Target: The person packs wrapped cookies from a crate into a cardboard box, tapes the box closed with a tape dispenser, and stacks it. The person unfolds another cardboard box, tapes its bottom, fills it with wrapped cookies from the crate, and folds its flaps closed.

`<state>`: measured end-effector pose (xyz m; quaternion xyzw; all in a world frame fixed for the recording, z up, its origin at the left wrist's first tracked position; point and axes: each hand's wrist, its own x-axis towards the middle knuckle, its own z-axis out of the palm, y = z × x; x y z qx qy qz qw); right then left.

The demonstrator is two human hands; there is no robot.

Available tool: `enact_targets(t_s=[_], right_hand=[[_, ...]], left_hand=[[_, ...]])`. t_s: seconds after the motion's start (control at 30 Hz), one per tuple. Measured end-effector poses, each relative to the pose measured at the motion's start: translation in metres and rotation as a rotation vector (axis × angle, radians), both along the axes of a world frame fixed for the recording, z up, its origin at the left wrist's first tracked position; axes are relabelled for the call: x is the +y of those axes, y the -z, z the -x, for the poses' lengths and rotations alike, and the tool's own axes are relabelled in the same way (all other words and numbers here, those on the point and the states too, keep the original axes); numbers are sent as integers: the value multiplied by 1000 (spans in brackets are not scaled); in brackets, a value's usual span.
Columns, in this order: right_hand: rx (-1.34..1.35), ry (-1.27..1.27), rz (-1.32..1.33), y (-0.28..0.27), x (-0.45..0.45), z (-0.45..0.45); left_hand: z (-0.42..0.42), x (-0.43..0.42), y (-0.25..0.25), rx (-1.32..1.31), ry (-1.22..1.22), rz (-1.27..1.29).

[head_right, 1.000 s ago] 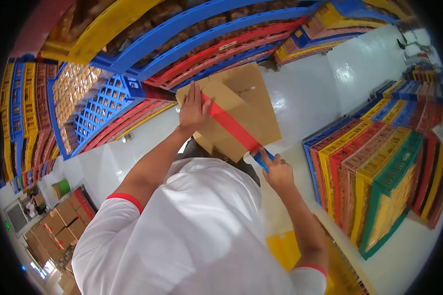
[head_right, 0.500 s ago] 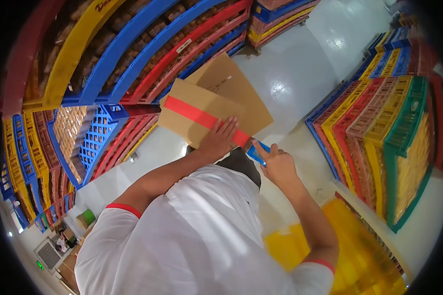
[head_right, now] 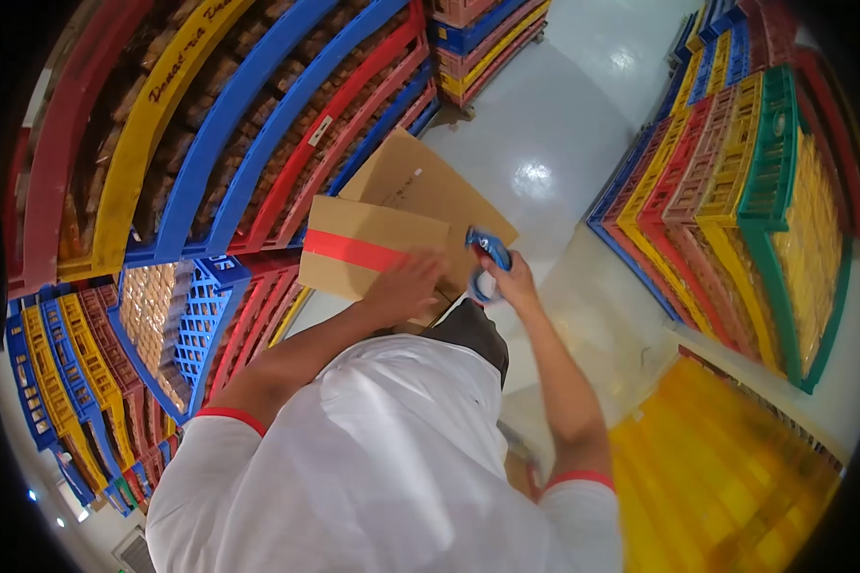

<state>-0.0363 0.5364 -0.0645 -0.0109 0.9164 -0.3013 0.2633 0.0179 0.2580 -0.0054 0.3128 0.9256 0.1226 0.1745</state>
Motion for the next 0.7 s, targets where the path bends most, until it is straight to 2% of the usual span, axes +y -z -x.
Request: enact_targets(t_s=[0.03, 0.07, 0.1, 0.17, 0.23, 0.3, 0.37, 0.43, 0.5, 0.57, 0.6, 0.63, 0.7], right_hand=[[-56, 389, 404, 2, -27, -4], [-111, 776, 807, 3, -49, -10], [-118, 783, 808, 7, -64, -18], [-106, 1082, 1019, 15, -89, -31], [-152, 1060, 1023, 9, -92, -75], [-205, 1024, 1020, 12, -94, -82], [-304, 1155, 1049, 31, -97, -77], [-220, 1319, 1141, 75, -107, -27], [-173, 1337, 1052, 74, -106, 24], [-140, 1249, 1142, 57, -94, 62], [-110, 1161, 1221, 43, -94, 91], [-20, 1053, 1213, 7, -97, 109], [89, 885, 1288, -76, -104, 123]], left_hand=[[-6, -10, -2, -4, -138, 30], [-10, -19, 0, -11, -127, 34], [-16, -27, 4, 29, -129, 62], [-23, -33, 9, 70, -127, 96], [-18, -31, 11, 64, -138, 90], [-17, -31, 7, 66, -135, 79], [-15, -33, 5, 63, -136, 72], [-17, -35, 5, 83, -87, 46], [-19, -48, 8, 64, -16, 32], [-18, -70, 10, 79, 46, 22], [-25, -84, 8, 82, -142, 69], [-26, -99, 8, 101, -338, 112], [-26, -126, 6, 152, -653, -32]])
